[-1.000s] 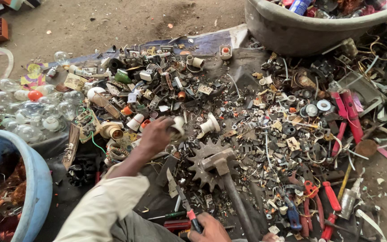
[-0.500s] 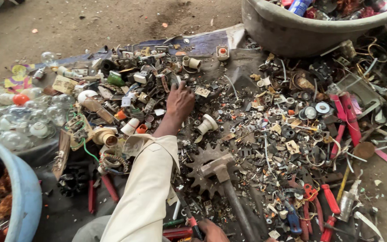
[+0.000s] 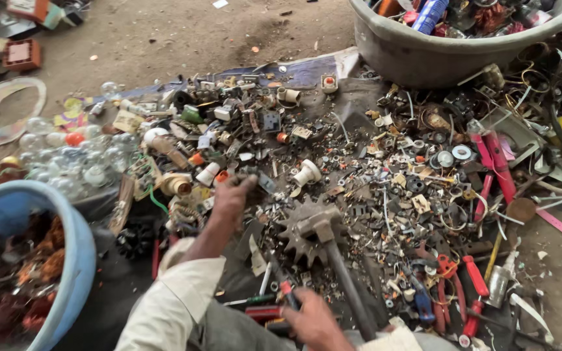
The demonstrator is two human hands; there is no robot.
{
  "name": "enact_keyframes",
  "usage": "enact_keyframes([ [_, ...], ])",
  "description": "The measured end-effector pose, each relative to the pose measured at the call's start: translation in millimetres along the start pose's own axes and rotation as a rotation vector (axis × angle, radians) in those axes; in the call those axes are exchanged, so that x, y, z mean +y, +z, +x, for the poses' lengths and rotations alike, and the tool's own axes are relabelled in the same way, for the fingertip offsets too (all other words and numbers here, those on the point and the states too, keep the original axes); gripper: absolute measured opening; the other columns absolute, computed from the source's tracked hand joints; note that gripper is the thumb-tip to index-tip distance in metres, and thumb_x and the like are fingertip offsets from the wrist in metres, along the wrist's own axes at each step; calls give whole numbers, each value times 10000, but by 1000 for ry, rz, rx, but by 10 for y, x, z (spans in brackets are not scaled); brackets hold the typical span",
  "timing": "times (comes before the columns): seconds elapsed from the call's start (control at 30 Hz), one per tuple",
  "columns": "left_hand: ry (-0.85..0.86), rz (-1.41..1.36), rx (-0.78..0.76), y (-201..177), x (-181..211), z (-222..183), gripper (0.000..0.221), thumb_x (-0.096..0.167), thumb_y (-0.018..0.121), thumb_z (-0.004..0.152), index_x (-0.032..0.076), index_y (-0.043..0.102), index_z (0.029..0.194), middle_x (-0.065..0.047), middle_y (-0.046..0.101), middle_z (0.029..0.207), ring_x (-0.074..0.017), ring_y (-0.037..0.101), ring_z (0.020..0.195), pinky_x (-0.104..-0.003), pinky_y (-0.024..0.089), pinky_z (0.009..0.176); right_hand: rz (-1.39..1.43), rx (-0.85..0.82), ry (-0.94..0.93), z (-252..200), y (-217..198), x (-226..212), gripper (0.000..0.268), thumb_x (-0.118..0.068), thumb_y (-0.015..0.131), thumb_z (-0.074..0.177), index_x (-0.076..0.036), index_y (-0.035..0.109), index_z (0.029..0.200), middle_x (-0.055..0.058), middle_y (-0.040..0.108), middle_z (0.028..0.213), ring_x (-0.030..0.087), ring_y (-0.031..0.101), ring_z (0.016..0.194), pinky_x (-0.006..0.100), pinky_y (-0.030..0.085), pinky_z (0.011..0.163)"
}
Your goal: The person dismantles various electronic and mechanical components by hand, using a hammer, pliers, and a screwdriver to separate different materials from a large pile of scrap parts.
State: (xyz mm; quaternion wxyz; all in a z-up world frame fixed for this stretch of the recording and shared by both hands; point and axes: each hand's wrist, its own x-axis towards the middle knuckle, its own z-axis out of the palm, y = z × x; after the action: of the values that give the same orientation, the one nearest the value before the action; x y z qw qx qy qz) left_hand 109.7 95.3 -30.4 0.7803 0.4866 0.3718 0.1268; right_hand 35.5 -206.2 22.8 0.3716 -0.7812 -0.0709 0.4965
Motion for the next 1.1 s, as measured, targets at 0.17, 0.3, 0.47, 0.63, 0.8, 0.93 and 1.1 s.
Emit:
enact_keyframes([
  [0.17,-135,-203,-12,-18,-325,-803,204,194,705,938,-7,696,973,-112,724,833,-246,722,666,-410,649,643,-147,64,-117,-118,9,43,324,-280,759,790,18,687,894,154,685,775,281,723,742,426,561,732],
  [0.3,13,-227,-26,7,-534,-1164,228,165,707,977,-57,713,1026,-110,740,877,-214,718,706,-369,632,658,-2,157,-200,-72,44,191,301,-251,705,772,-42,725,988,147,737,816,314,741,795,420,563,762],
  [0.47,3,-294,125,-207,-617,-1409,149,136,696,920,1,729,972,-75,746,860,-202,711,702,-375,631,631,-353,324,-393,-120,63,276,306,-254,744,790,8,715,945,235,687,956,443,664,939,506,524,826],
  [0.63,441,887,308,-42,-401,-1870,178,184,734,876,29,801,932,-181,760,865,-318,731,770,-445,581,683,-402,169,-349,-362,158,225,299,-279,699,805,-93,751,1033,243,685,967,453,661,951,530,535,843],
  [0.8,377,1757,-255,1324,213,-1942,201,179,606,878,87,785,886,-162,765,941,-366,743,891,-491,594,747,-498,60,-298,-343,133,256,253,-235,649,800,-37,754,918,243,717,899,426,708,880,531,575,799],
  [0.93,727,1708,-749,3533,490,-2084,199,154,594,924,59,767,949,-169,749,899,-309,751,817,-450,609,725,-305,81,-464,-343,-27,237,310,-228,644,801,-38,736,1028,246,720,979,425,693,931,520,565,838],
  [1.1,1054,857,-719,4709,678,-2717,398,340,736,816,2,702,1023,-196,739,933,-360,718,857,-498,552,771,-441,47,-474,-165,-8,170,296,-231,646,806,-25,740,997,244,722,989,420,694,946,514,569,840],
])
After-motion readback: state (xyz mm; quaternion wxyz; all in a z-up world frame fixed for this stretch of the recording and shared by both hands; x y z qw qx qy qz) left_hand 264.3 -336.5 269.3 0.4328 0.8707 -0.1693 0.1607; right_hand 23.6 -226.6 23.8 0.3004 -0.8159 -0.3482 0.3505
